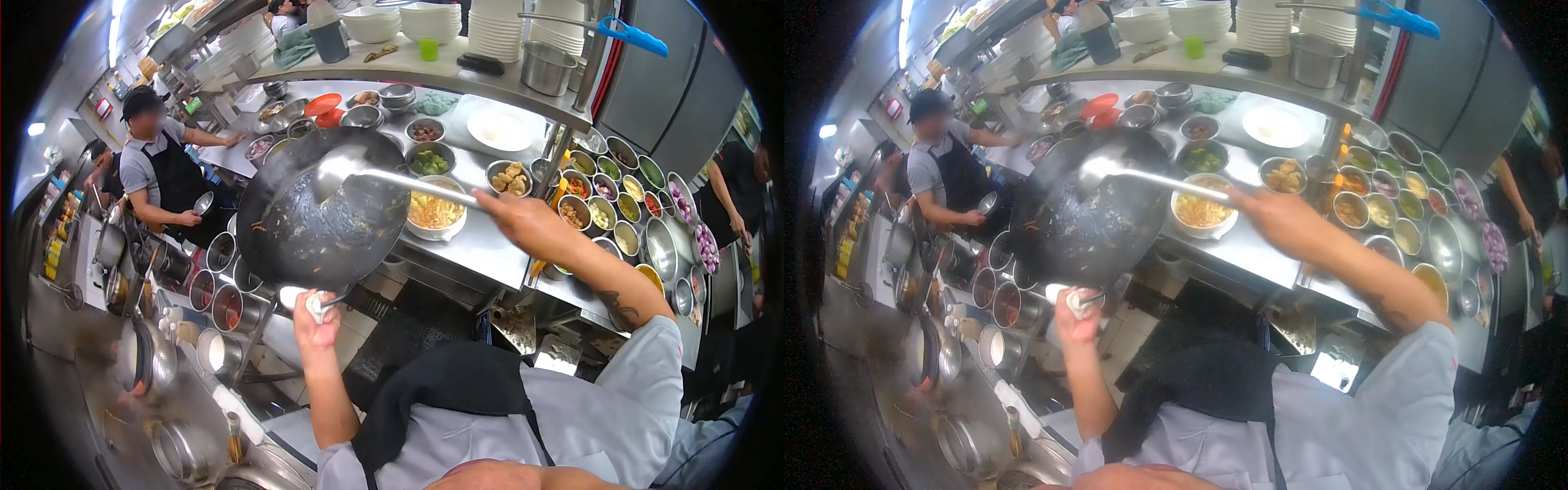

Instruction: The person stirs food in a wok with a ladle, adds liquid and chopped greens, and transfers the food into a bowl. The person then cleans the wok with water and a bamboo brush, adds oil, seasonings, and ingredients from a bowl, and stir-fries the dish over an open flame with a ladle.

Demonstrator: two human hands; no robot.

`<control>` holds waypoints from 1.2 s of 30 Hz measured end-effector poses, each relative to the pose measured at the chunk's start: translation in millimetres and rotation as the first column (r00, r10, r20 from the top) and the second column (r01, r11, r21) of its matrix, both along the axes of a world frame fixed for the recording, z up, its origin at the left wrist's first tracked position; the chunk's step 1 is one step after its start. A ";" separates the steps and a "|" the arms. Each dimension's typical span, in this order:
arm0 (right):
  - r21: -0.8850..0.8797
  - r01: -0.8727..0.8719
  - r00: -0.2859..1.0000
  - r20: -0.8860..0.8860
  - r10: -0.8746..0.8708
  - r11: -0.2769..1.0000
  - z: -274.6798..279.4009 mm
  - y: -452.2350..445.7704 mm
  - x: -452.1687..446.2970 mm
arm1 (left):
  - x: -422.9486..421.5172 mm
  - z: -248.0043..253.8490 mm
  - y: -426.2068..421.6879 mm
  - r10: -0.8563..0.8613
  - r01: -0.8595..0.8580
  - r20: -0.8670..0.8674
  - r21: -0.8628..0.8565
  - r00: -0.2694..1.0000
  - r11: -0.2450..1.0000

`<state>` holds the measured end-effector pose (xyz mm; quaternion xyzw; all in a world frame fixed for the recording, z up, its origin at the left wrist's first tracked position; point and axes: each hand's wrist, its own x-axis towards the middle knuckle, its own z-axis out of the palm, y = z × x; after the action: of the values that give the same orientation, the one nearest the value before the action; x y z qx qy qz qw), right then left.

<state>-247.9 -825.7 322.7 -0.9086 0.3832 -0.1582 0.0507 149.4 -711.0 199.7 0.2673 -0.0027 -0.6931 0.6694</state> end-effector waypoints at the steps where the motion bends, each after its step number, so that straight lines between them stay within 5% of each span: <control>1: 0.041 -0.044 0.999 -0.008 0.044 0.998 1.0 2.1 13.9 | 2.1 0.2 12.6 0.030 -0.029 -0.052 0.005 0.998 1.000; 7: 0.322 -0.261 0.948 -0.094 0.305 0.910 -11.1 5.6 105.5 | 38.7 -5.0 102.6 0.169 -0.171 -0.042 -0.047 0.985 0.984; 9: 0.280 -0.359 0.910 -0.108 0.401 0.890 -29.9 10.5 141.1 | 59.9 -14.4 140.5 0.232 -0.235 -0.040 -0.091 0.972 0.968; 11: 0.216 -0.530 0.844 0.043 0.534 0.820 -40.5 20.6 181.1 | 85.5 -23.2 179.2 0.199 -0.214 -0.119 -0.126 0.973 0.969; 12: 0.318 -0.551 0.829 0.095 0.552 0.772 -32.3 32.3 204.5 | 83.9 -13.4 194.3 0.312 -0.321 -0.109 -0.083 0.944 0.943; 15: 0.419 -0.745 0.661 0.356 0.661 0.519 -45.7 63.1 279.1 | 93.2 -0.9 246.2 0.575 -0.575 0.029 0.025 0.818 0.818; 21: 0.621 -0.762 0.491 0.374 0.787 0.181 -79.0 136.0 380.6 | 113.4 -14.2 355.6 0.838 -0.841 0.079 0.010 0.539 0.540; 22: 0.618 -0.767 0.450 0.324 0.832 0.174 -97.5 151.6 404.7 | 116.2 -18.7 370.8 0.866 -0.873 0.120 0.029 0.486 0.486; 25: 0.316 -0.949 0.199 0.627 0.753 -0.013 -133.3 203.4 457.6 | 103.1 -23.6 414.0 0.950 -0.951 0.064 0.070 0.304 0.300; 26: 0.401 -0.894 0.172 0.719 0.674 -0.200 -114.1 213.8 469.3 | 99.3 -26.2 423.3 0.958 -0.959 0.063 0.065 0.280 0.276; 28: 0.695 -0.605 0.368 0.678 0.637 -0.390 -115.3 231.1 492.9 | 105.3 -59.2 459.1 0.978 -0.978 0.031 0.029 0.208 0.207; 32: 0.778 -0.610 0.389 0.460 0.798 -0.151 -125.1 268.3 527.1 | 96.5 -61.2 485.1 1.000 -0.998 0.030 0.057 0.004 0.002; 36: 0.864 -0.206 0.624 0.478 0.619 -0.459 -143.7 294.2 569.8 | 89.7 -61.6 494.7 0.989 -0.986 -0.069 0.116 -0.130 -0.121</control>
<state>322.0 -531.4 179.0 -0.5971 -0.0562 0.3535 0.7179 239.1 -216.3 138.1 0.1405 0.2514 0.0262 0.9573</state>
